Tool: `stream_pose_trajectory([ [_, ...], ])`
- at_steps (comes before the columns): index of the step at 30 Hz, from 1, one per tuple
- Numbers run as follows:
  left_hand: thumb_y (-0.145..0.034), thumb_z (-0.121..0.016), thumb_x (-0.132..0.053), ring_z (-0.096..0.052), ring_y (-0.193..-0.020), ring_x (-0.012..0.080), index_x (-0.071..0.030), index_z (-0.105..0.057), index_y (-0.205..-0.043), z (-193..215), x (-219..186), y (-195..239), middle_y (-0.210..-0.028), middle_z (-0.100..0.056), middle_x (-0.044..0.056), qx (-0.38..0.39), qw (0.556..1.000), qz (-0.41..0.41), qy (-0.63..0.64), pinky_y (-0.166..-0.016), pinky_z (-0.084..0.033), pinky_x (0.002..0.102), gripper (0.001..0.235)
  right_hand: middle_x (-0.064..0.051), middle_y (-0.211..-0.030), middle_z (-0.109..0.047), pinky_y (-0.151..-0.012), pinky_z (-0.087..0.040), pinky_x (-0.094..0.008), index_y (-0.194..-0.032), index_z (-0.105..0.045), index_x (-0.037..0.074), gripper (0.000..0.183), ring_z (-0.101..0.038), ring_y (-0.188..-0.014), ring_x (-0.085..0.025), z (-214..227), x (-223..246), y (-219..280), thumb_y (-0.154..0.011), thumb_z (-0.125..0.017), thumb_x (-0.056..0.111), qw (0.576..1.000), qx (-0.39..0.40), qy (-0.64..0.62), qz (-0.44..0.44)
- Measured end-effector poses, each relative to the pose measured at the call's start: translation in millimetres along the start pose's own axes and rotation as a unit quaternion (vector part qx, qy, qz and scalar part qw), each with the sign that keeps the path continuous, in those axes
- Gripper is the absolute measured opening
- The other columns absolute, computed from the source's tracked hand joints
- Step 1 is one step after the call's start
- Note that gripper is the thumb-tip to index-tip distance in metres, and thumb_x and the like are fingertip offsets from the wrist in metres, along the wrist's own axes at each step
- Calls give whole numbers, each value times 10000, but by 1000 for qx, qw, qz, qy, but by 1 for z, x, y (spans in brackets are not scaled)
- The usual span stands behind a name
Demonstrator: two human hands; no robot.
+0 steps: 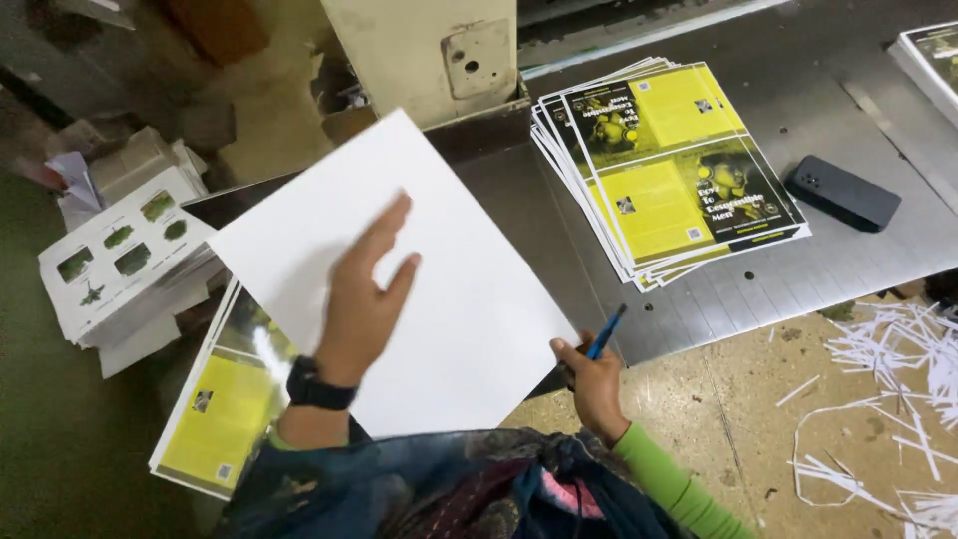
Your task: Trimming the edges of printed sheets using a handheld cutter on a metal work surface.
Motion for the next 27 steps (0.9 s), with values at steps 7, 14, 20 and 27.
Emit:
stream_pose_trajectory([
  [7, -884, -628, -150, -301, -1409, 384, -33, -420, -1430, -122, 142, 36, -1521, -326, 214, 295, 916, 173, -211, -1170, -166, 539, 595, -74, -522, -513, -295, -334, -239, -883, -667, -22, 322, -438, -317, -147, 12, -47, -30, -688, -886, 111, 994, -62, 72, -44],
  [14, -907, -632, -213, -104, -1474, 386, 0, -298, -1488, -171, 235, 1, -1598, -119, 205, 366, 868, 198, -270, -1193, -101, 518, 704, -109, -485, -522, -305, -361, -267, -890, -685, -54, 329, -471, -316, -177, 26, -48, -26, -667, -888, 79, 981, -64, 172, -59],
  [20, -687, -837, -388, -43, -1489, 345, -42, -179, -1524, -176, 266, -39, -1618, -36, 161, 407, 843, 209, -283, -1205, -92, 496, 1119, -192, -808, -676, -603, -494, -345, -1130, -673, 4, 348, -654, -712, -259, 58, -21, -46, -785, -689, 44, 947, 9, 321, -19],
  [27, -520, -910, -520, -166, -1450, 280, -69, -116, -1536, -162, 248, -66, -1621, -70, 117, 442, 808, 227, -316, -1114, -310, 454, 1366, -260, -955, -554, -669, -526, -409, -1278, -559, -105, 402, -590, -814, -324, -32, 32, -91, -899, -492, 13, 914, 71, 390, 91],
])
Point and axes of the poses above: each hand's wrist, its own y-axis away from the middle knuckle, its own z-axis out of the back of the hand, x = y × z, the point moved 1 cm from there along -y, towards the middle knuckle
